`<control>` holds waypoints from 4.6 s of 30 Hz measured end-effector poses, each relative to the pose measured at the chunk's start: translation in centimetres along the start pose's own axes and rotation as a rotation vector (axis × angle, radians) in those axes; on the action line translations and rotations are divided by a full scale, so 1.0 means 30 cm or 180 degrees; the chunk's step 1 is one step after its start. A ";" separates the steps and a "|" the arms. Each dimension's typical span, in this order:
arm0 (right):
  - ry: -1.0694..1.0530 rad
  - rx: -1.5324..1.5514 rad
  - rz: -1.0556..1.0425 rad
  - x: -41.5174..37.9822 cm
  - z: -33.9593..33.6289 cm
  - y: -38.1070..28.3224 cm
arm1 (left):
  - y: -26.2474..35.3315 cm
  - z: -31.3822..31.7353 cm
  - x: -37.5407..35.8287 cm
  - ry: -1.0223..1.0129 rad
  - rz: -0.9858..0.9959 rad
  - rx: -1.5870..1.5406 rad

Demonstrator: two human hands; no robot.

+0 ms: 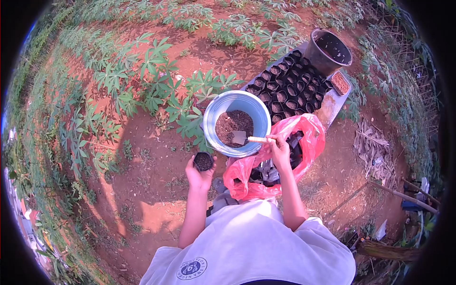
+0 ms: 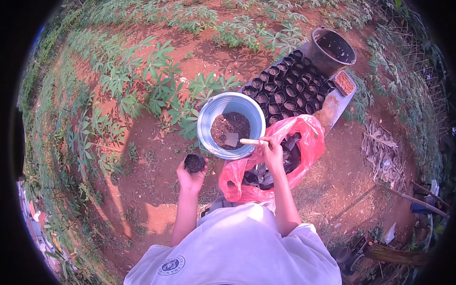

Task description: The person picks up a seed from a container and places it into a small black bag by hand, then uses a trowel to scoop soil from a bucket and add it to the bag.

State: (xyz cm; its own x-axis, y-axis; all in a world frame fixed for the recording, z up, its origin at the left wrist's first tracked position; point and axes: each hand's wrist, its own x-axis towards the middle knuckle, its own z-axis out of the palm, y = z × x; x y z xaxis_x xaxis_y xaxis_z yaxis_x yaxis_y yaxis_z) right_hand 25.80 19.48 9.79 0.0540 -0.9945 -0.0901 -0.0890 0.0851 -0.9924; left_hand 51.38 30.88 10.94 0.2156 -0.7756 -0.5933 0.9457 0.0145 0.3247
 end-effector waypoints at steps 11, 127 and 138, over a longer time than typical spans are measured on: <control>-0.0030 0.0920 0.0281 -0.143 -0.136 -0.179 | -0.155 0.137 -0.033 0.0003 0.0040 0.0214; -0.2120 -0.2800 -0.1618 0.297 0.146 -0.150 | -0.022 -0.054 -0.020 0.0070 -0.0282 0.0087; -0.2248 -0.2614 -0.1386 0.307 0.159 -0.150 | -0.021 -0.077 -0.029 0.0032 -0.0197 0.0055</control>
State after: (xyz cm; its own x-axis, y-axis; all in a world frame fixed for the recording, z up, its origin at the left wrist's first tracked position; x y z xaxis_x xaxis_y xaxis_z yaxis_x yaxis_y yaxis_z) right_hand 31.43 10.24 13.04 0.7570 -0.6523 -0.0386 -0.5293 -0.5775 -0.6216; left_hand 51.15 33.02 9.55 0.1595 -0.7683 -0.6199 0.9529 -0.0442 0.2999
